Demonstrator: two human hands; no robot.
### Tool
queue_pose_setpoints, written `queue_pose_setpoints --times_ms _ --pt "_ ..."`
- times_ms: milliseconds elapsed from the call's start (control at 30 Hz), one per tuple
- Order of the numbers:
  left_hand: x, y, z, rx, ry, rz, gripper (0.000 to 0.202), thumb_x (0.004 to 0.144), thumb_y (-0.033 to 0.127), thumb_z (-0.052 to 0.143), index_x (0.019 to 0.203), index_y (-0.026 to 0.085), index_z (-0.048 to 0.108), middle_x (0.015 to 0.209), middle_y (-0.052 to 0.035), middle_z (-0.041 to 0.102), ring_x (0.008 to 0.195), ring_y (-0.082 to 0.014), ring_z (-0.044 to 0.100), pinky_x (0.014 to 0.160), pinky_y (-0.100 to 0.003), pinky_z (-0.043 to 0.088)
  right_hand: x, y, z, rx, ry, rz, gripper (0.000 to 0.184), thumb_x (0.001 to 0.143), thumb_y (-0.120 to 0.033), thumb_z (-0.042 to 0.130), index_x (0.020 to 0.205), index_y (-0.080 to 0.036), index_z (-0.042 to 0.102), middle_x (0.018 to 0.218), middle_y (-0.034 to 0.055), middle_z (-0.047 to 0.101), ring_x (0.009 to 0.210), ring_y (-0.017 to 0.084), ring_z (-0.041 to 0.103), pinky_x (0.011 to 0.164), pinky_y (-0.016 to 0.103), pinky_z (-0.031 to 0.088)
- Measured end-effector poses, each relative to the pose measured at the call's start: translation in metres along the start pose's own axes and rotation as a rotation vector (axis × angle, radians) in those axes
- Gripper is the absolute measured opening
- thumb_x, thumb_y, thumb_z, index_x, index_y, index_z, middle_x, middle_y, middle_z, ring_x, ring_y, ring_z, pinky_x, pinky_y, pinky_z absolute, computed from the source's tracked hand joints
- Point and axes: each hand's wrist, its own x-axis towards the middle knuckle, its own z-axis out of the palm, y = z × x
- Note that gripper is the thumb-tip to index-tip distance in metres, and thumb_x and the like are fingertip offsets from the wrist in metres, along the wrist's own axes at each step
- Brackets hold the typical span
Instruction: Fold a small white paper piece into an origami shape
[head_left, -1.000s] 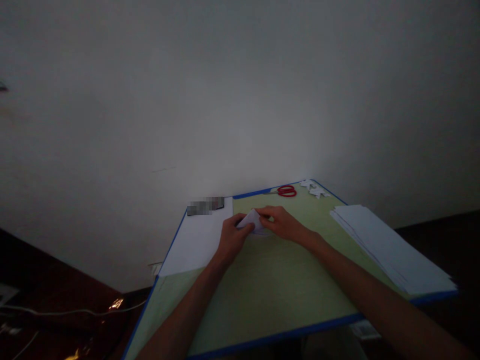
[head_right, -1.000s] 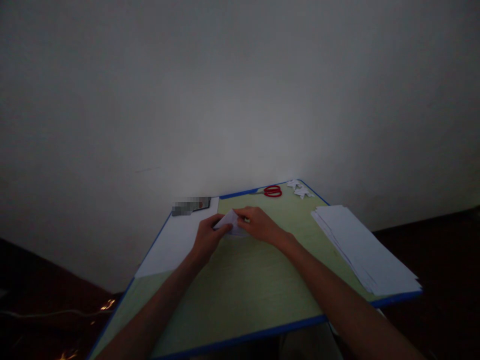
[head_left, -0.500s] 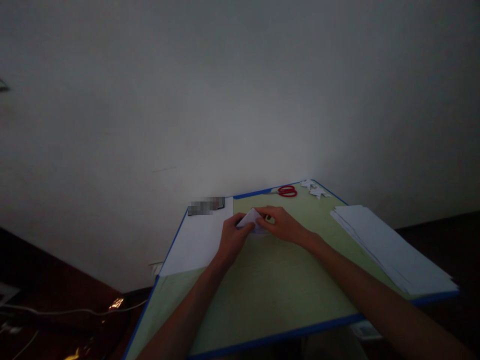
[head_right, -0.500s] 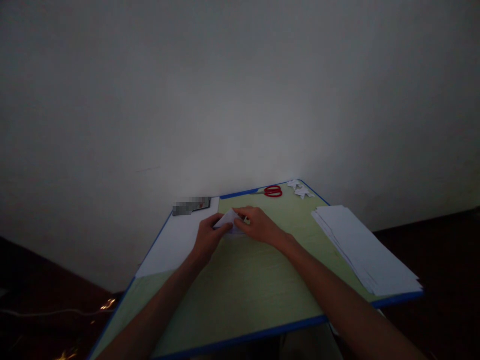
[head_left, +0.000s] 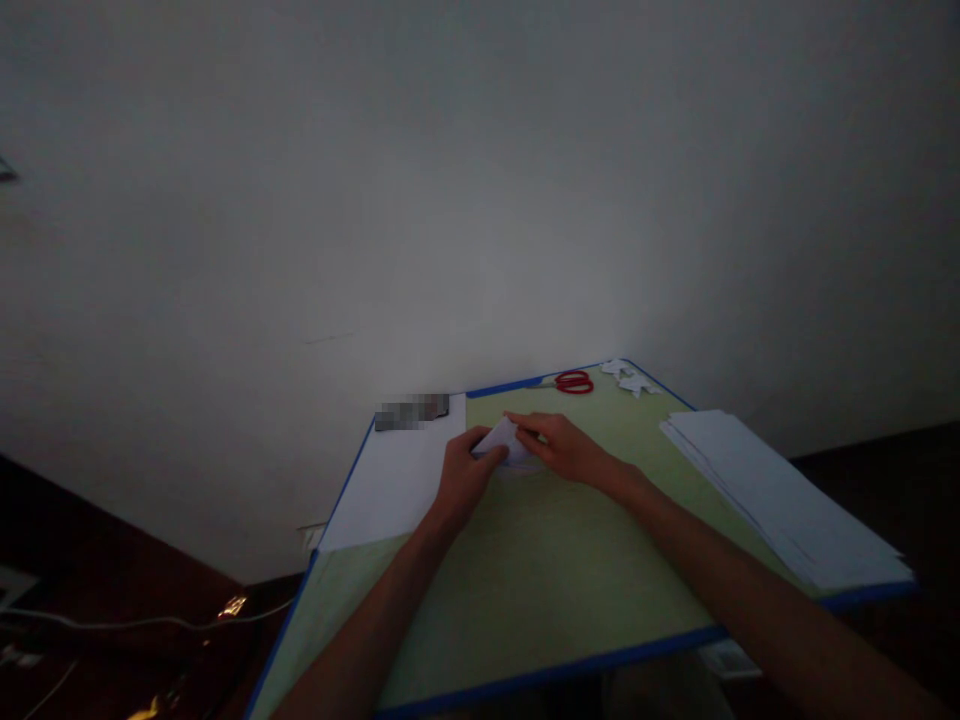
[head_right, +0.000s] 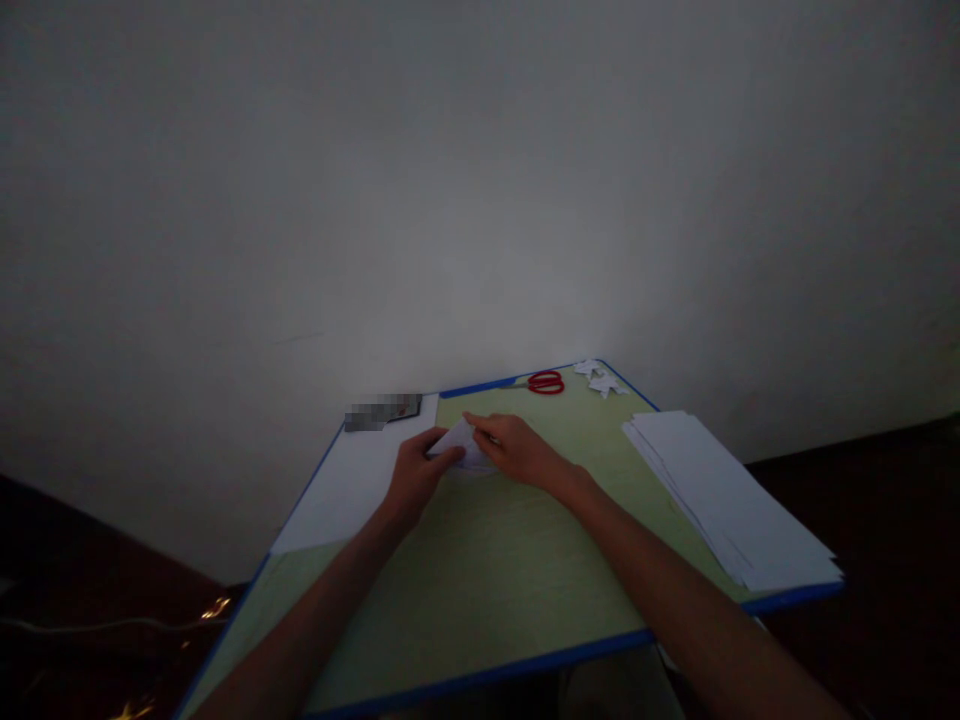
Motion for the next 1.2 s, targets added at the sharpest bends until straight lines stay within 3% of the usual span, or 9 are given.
queue_pose_setpoints --times_ms 167,367,833,1200 --pt "-0.0019 0.0033 0.0007 -0.006 -0.017 -0.002 0.02 0.068 0.029 0.068 0.082 0.015 0.073 0.074 -0.001 0.068 0.069 -0.0175 0.06 0.064 -0.027 0.045 0.0008 -0.0026 0.0003 0.042 0.044 0.032 0.037 0.093 -0.018 0.049 0.125 -0.015 0.068 0.114 0.0135 0.074 0.097 0.022 0.068 0.087 0.035 0.051" --pt "-0.0028 0.0064 0.0018 -0.034 -0.049 0.009 0.018 0.068 0.028 0.067 0.079 0.015 0.071 0.075 -0.0017 0.068 0.071 -0.0179 0.06 0.067 -0.028 0.046 0.0038 -0.0066 -0.0005 0.132 0.148 0.086 0.02 0.091 -0.028 0.06 0.098 -0.015 0.073 0.093 0.0095 0.074 0.083 0.019 0.067 0.073 0.029 0.052" --pt "-0.003 0.006 0.0024 -0.08 -0.09 0.01 0.018 0.068 0.026 0.07 0.081 0.015 0.072 0.075 -0.0008 0.067 0.071 -0.0171 0.06 0.067 -0.028 0.045 0.0078 -0.0059 -0.0037 0.493 0.17 0.229 0.02 0.081 -0.036 0.069 0.087 -0.017 0.071 0.087 0.0056 0.073 0.08 0.018 0.067 0.072 0.03 0.052" --pt "-0.0052 0.0072 0.0031 -0.099 -0.143 0.024 0.022 0.071 0.03 0.072 0.086 0.015 0.072 0.081 -0.0027 0.07 0.075 -0.018 0.062 0.071 -0.028 0.047 0.0076 -0.0096 -0.0048 0.458 0.156 0.22 0.018 0.083 -0.034 0.066 0.085 -0.017 0.073 0.086 0.0056 0.074 0.08 0.018 0.066 0.069 0.029 0.051"
